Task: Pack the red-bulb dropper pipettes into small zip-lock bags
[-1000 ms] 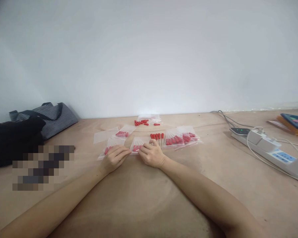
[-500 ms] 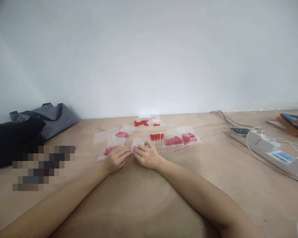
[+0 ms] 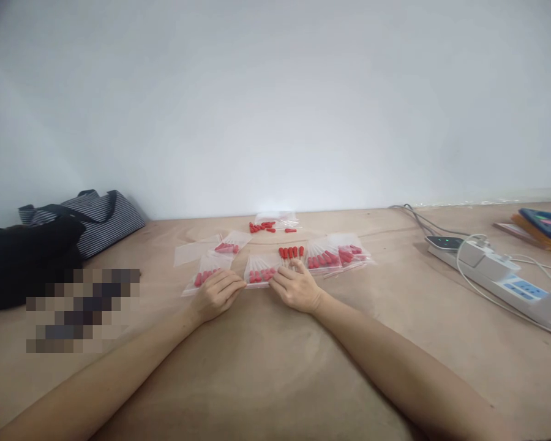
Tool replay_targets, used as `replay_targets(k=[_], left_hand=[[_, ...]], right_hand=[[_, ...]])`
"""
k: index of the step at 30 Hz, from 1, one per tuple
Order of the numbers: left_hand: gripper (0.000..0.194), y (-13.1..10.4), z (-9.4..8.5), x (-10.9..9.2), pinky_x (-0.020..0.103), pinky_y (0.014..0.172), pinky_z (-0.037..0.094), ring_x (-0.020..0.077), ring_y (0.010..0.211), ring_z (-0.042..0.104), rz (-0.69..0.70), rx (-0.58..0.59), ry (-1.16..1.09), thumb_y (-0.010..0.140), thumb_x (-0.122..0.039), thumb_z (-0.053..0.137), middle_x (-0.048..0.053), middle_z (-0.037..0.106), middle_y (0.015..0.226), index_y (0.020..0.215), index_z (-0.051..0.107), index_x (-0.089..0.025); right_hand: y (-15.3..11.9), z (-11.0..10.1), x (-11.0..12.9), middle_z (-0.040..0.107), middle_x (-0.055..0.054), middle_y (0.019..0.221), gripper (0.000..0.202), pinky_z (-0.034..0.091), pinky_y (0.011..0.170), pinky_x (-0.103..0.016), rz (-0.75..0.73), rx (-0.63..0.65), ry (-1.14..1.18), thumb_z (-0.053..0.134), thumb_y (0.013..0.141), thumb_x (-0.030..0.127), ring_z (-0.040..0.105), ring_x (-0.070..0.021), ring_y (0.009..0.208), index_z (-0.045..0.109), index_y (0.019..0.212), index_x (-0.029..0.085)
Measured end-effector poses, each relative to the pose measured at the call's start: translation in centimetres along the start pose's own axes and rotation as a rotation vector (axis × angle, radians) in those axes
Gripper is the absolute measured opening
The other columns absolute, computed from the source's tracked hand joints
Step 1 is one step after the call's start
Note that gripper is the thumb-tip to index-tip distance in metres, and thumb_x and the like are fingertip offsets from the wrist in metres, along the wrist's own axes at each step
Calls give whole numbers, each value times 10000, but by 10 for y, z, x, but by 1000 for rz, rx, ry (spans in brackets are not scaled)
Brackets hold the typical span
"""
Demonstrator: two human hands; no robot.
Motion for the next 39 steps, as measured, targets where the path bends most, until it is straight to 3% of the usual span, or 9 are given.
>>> replay_targets(k=[12,14,16,19,22,25,29,35,39], left_hand=[[124,-4,0,12,301,680,470,170,729,575,-293,91,-220,826,-173,456,64,598,801,843,578,-155],[182,-6,5,24,285,682,487,156,744,582,-582,77,-429,813,-230,493,83,559,967,969,545,-154],[256,-20,23,37,280,677,502,158,785,585,-1050,26,-792,804,-302,502,81,509,1075,1022,522,-171],[258,-22,43,38,284,664,512,172,824,586,-1311,-3,-987,844,-344,408,81,563,954,926,549,-143],[147,-18,55,39,265,654,504,150,698,607,-1377,38,-1058,736,-231,587,57,611,760,825,589,-113],[232,-22,55,45,242,628,487,126,601,598,-1428,57,-1070,633,-129,667,35,623,677,859,614,-108],[392,-38,39,68,235,565,468,126,554,587,-1483,68,-974,640,-153,649,23,633,673,1024,571,-134],[435,-54,16,101,252,542,456,153,542,588,-1492,209,-743,581,-278,700,33,638,695,977,601,-128],[354,-62,-3,132,281,684,440,207,729,599,-1470,278,-464,594,-305,705,16,642,765,926,626,-210]], right_hand=[[0,1,-7,512,9,551,252,229,761,-327,57,20,14,446,824,180,395,-108,612,527,586,156],[0,2,-9,525,10,563,221,225,759,-326,116,30,52,450,808,140,405,-107,618,535,605,156],[-1,3,-11,527,10,559,218,225,750,-324,168,25,89,459,798,143,409,-106,617,529,591,154],[0,4,-10,532,11,555,227,222,742,-324,183,14,140,462,801,162,413,-102,614,537,587,156],[2,2,-7,551,21,560,213,214,754,-332,152,17,199,463,814,192,428,-102,625,573,632,174],[0,-2,-6,584,16,606,175,208,765,-344,156,38,239,482,811,256,449,-111,658,600,701,188],[-9,-10,-6,593,8,624,169,207,767,-349,185,74,256,469,816,245,455,-112,665,613,742,196],[-17,-20,-9,578,2,607,187,216,758,-342,205,105,253,459,811,216,453,-111,657,614,714,181],[-18,-23,-10,562,4,578,187,220,750,-342,208,117,245,462,799,197,449,-116,650,611,689,181]])
Point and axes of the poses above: each hand's wrist, its own y-axis towards the middle knuckle, its own z-axis out of the palm, x = y × z, the point moved 7 cm from there along y, towards the middle knuckle
